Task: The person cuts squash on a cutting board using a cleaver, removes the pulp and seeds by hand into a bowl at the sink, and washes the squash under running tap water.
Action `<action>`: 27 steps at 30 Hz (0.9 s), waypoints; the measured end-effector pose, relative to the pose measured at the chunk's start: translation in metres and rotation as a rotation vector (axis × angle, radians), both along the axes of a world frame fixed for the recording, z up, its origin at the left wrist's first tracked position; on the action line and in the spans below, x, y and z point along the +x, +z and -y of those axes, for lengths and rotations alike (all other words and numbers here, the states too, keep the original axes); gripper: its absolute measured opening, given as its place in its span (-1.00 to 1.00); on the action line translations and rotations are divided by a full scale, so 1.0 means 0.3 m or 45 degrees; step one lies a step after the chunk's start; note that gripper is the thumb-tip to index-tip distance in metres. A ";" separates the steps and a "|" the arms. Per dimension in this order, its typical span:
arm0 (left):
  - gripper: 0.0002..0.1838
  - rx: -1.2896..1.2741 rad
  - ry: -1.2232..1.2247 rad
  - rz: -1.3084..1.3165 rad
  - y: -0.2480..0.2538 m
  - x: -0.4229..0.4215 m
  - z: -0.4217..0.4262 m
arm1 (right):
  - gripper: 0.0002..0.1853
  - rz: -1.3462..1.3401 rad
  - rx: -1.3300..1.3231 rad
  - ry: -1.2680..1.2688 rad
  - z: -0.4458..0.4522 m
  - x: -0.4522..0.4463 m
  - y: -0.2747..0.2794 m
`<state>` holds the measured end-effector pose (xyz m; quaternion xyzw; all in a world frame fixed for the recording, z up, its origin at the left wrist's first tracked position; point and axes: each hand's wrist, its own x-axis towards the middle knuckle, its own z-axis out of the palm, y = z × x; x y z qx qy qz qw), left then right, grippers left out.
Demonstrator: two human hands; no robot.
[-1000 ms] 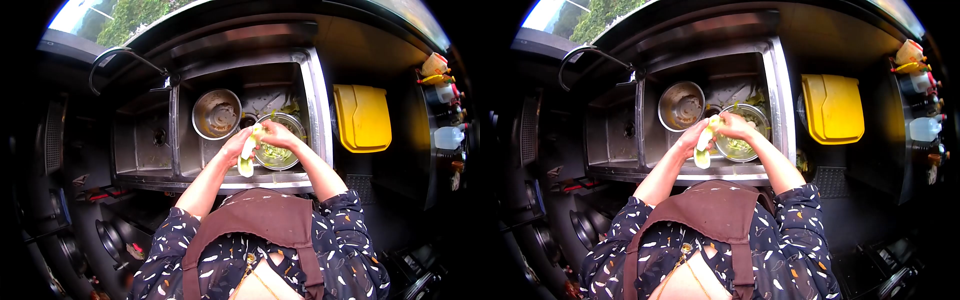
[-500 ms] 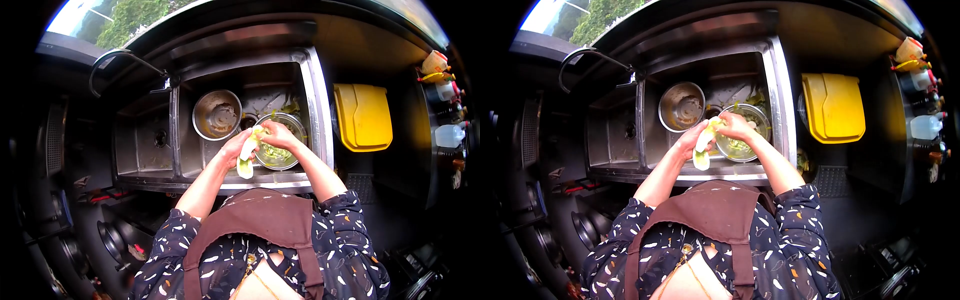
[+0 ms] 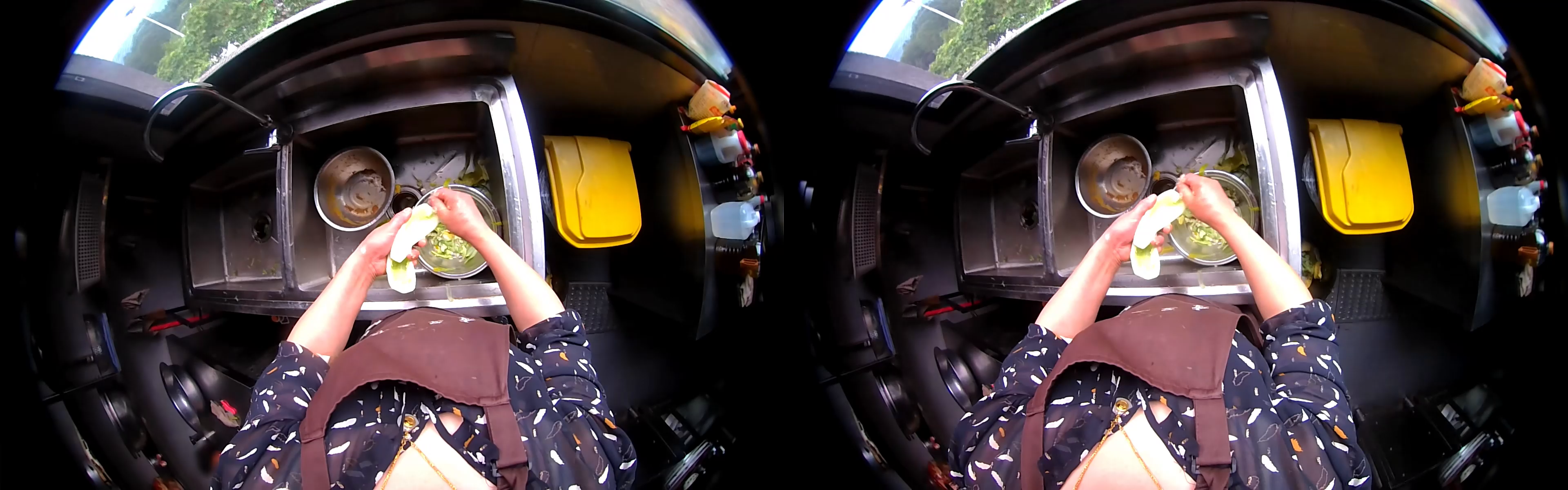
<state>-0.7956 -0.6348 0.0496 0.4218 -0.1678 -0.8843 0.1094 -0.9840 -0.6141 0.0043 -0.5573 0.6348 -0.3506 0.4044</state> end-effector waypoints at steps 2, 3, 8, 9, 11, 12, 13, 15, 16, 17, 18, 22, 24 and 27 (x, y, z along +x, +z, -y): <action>-0.55 0.008 -0.014 0.008 0.013 0.001 -0.003 | -0.72 -0.054 0.001 -0.043 -0.002 -0.025 -0.031; -0.55 0.009 -0.012 0.008 0.006 0.005 0.000 | -0.69 -0.048 0.006 -0.057 -0.005 -0.028 -0.016; -0.51 -0.543 -0.007 0.199 -0.038 0.001 0.009 | -0.38 0.057 0.320 0.158 -0.030 0.002 0.093; -0.51 -0.542 -0.009 0.200 -0.027 -0.011 0.003 | -0.36 0.094 0.384 0.264 -0.040 0.014 0.138; -0.51 -0.784 0.088 0.339 -0.004 -0.036 -0.006 | -0.33 0.190 0.340 0.318 -0.053 0.057 0.134; -0.48 -0.750 0.091 0.303 -0.001 -0.031 0.000 | -0.33 0.230 0.312 0.300 -0.053 0.062 0.127; -0.48 -0.750 0.092 0.303 -0.001 -0.032 -0.001 | -0.32 0.269 0.282 0.283 -0.051 0.064 0.121; -0.48 -0.782 0.080 0.327 0.005 -0.031 -0.002 | -0.35 0.290 0.290 0.313 -0.046 0.062 0.132; -0.48 -0.783 0.081 0.329 0.006 -0.029 -0.002 | -0.37 0.311 0.299 0.339 -0.044 0.062 0.140; -0.49 -0.765 0.090 0.325 0.009 -0.030 -0.001 | -0.37 0.312 0.299 0.339 -0.042 0.063 0.124; -0.49 -0.748 0.100 0.319 0.008 -0.030 -0.001 | -0.40 0.385 0.299 0.341 -0.039 0.062 0.110; -0.49 -0.745 0.135 0.266 0.006 -0.034 -0.001 | -0.47 0.540 0.459 0.305 -0.043 0.049 0.101; -0.47 -0.759 0.103 0.278 0.006 -0.036 -0.003 | -0.47 0.519 0.485 0.255 -0.050 0.054 0.117; -0.46 -0.890 0.021 0.369 0.003 -0.045 -0.009 | -0.49 0.468 0.431 0.212 -0.059 0.061 0.098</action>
